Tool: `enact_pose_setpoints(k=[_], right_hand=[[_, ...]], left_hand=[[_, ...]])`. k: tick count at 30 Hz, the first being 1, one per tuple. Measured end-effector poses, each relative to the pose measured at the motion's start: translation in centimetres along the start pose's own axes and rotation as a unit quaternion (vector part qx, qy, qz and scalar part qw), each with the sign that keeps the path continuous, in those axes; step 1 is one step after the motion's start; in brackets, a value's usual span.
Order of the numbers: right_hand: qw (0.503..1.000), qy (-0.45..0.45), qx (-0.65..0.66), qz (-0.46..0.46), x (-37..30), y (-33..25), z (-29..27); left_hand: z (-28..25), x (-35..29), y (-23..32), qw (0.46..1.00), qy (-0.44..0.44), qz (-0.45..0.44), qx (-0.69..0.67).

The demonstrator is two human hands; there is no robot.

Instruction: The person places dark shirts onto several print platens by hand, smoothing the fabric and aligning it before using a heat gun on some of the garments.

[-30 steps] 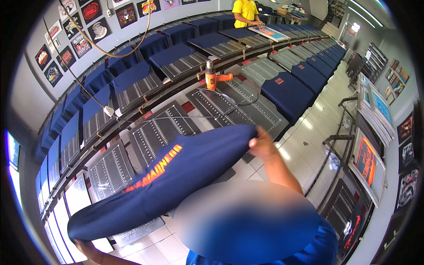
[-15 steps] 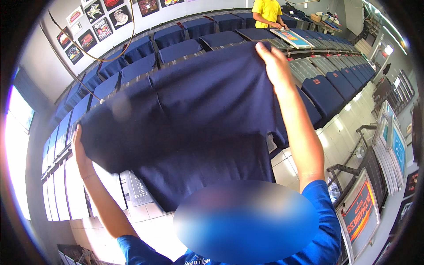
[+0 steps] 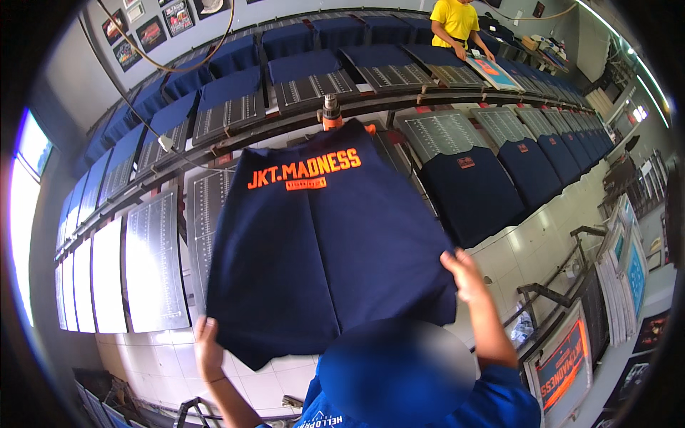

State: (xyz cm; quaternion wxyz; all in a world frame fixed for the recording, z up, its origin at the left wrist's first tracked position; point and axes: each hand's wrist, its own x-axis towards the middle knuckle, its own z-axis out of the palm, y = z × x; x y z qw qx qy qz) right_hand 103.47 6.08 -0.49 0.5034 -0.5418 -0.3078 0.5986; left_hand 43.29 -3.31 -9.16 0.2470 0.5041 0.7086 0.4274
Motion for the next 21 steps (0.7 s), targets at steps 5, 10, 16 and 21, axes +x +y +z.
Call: enact_pose_setpoints(k=[5,10,16,21], right_hand=[[0.995,-0.013,-0.057,0.075,2.4,17.9,-7.5],[0.986,-0.078,-0.099,0.106,4.4,17.5,-11.2],[0.949,-0.055,-0.265,0.159,8.8,19.2,-16.0],[0.811,0.359,-0.460,0.042,15.2,21.5,-22.0]], left_hand=[[9.5,-6.1,-6.5,0.921,-0.084,-0.294,-0.243],[10.3,-7.2,-11.1,0.924,-0.125,-0.324,-0.161],[14.0,-6.9,-12.0,0.956,0.109,-0.255,0.101],[26.7,-2.2,5.6,0.963,0.205,-0.110,0.139]])
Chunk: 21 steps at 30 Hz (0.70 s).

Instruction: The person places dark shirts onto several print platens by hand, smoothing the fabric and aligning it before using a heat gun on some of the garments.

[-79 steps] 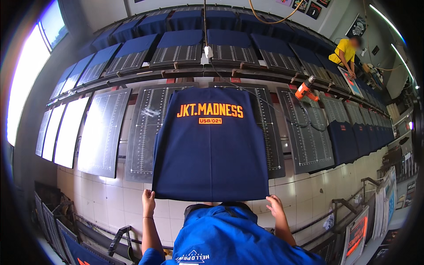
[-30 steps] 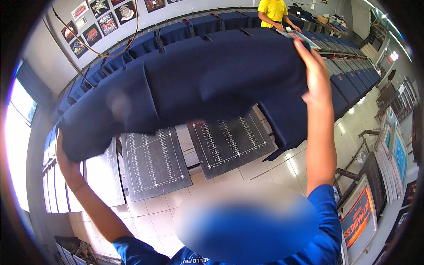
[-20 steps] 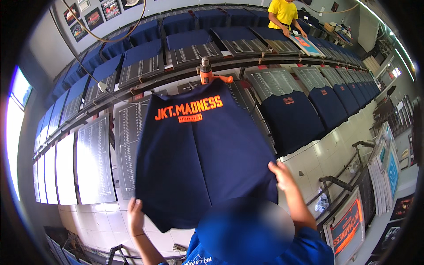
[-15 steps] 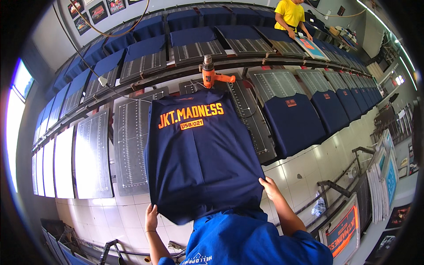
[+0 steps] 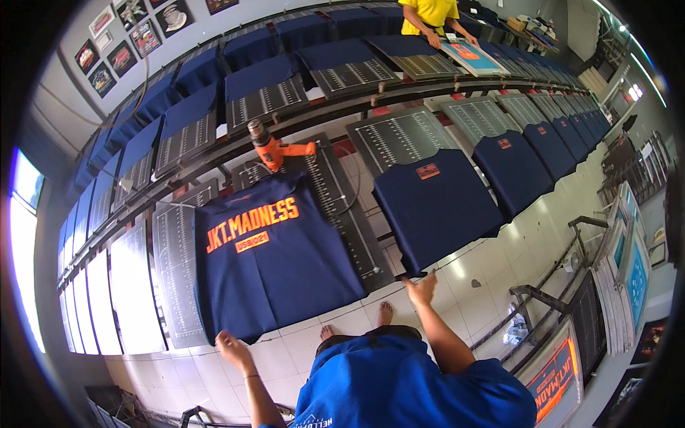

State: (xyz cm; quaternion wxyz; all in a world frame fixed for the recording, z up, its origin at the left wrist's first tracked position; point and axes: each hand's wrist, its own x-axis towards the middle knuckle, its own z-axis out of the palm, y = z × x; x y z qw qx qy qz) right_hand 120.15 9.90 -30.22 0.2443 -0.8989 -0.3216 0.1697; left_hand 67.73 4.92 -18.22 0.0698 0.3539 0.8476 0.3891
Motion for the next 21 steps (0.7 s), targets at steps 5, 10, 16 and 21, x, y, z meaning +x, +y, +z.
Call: enact_pose_setpoints(k=[5,10,16,21], right_hand=[[0.998,-0.058,0.003,-0.025,3.8,-0.4,-0.1],[0.881,-0.388,0.147,-0.225,7.3,-2.5,-14.4],[0.732,-0.274,0.619,-0.076,18.3,-20.1,-36.8],[0.693,-0.190,0.680,-0.143,24.0,-22.7,-44.7]], left_hand=[[9.5,-9.0,18.7,0.911,-0.347,0.181,-0.133],[20.9,-15.2,29.0,0.768,-0.551,0.197,-0.260],[35.5,-26.9,40.3,0.641,-0.687,0.166,-0.299],[32.4,-38.8,47.0,0.139,-0.861,-0.185,-0.453]])
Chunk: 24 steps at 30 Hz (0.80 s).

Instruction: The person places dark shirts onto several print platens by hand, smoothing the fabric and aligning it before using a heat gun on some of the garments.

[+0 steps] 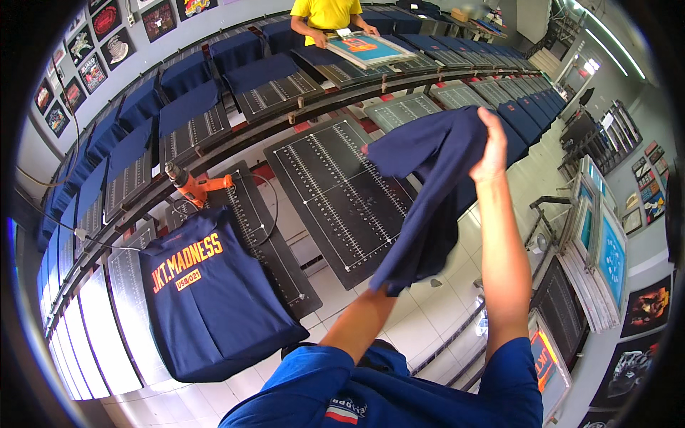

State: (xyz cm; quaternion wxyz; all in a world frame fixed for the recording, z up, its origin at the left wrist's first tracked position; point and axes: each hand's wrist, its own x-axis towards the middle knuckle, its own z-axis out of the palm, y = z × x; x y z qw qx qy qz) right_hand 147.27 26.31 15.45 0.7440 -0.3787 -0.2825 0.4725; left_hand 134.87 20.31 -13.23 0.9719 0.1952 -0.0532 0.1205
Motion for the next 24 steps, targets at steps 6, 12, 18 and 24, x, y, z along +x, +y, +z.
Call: enact_pose_setpoints(k=[6,12,18,24], right_hand=[[0.984,-0.017,-0.080,-0.159,-9.2,-3.3,-0.4],[0.977,-0.038,0.035,-0.208,-20.8,-3.8,-1.9],[0.934,-0.012,-0.172,-0.312,-24.5,5.5,-4.9],[0.918,0.203,0.038,-0.338,-27.2,9.1,15.9]], left_hand=[[7.2,-2.4,2.0,0.997,-0.017,0.044,-0.066],[14.7,-23.4,12.5,0.895,0.266,0.182,0.308],[23.7,-43.1,14.3,0.742,0.345,0.409,0.403],[28.1,-59.9,14.4,0.650,0.269,0.652,0.283]])
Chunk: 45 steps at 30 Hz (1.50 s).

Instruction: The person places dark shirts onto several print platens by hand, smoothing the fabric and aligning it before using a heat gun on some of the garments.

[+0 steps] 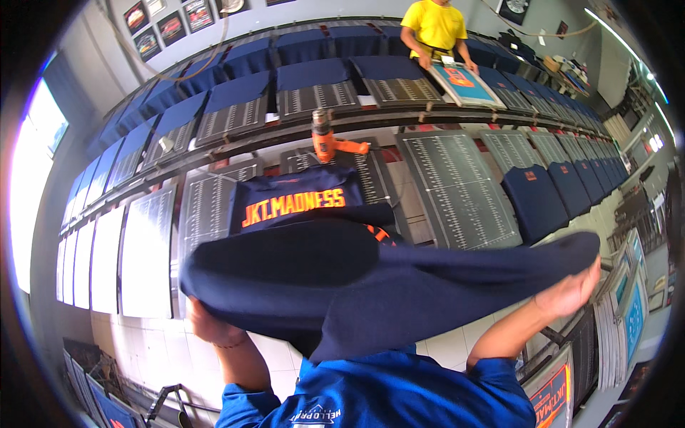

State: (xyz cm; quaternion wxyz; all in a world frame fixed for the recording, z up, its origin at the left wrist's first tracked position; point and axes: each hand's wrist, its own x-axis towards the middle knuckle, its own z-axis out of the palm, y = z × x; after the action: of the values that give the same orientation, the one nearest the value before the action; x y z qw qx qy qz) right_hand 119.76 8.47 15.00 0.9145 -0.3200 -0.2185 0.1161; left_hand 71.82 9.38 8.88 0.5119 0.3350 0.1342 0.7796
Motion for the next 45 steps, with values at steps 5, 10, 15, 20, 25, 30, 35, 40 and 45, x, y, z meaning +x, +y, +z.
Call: enact_pose_setpoints(k=[5,10,15,20,25,30,35,40,45], right_hand=[[0.932,-0.189,0.051,0.305,-6.0,6.2,12.6],[0.850,-0.158,0.006,0.502,-7.0,20.9,19.9],[0.863,-0.176,-0.029,0.472,-7.6,24.4,25.5],[0.889,-0.270,-0.006,0.370,-6.0,17.0,24.3],[0.876,-0.302,-0.071,0.369,-10.3,11.0,15.7],[0.825,-0.254,-0.208,0.460,-16.1,12.8,4.9],[0.800,-0.241,-0.319,0.447,-19.8,19.3,-8.9],[0.785,-0.256,-0.368,0.428,-23.3,22.9,-17.6],[0.761,-0.222,-0.353,0.496,-23.4,21.4,-19.6]], left_hand=[[-2.8,8.3,6.3,0.993,0.100,-0.063,0.025],[-12.8,18.6,8.4,0.968,0.172,-0.165,0.083],[-15.5,25.7,12.0,0.982,0.154,-0.044,0.096],[-11.3,21.1,19.2,0.979,0.108,-0.007,0.174],[-11.7,9.6,20.1,0.930,0.211,-0.044,0.297],[-21.2,-3.4,16.9,0.720,0.155,0.033,0.676],[-24.5,-9.9,10.9,0.800,0.240,-0.228,0.500],[-32.0,-15.7,6.7,0.766,0.237,-0.307,0.512],[-33.4,-18.0,6.3,0.744,0.223,-0.308,0.549]])
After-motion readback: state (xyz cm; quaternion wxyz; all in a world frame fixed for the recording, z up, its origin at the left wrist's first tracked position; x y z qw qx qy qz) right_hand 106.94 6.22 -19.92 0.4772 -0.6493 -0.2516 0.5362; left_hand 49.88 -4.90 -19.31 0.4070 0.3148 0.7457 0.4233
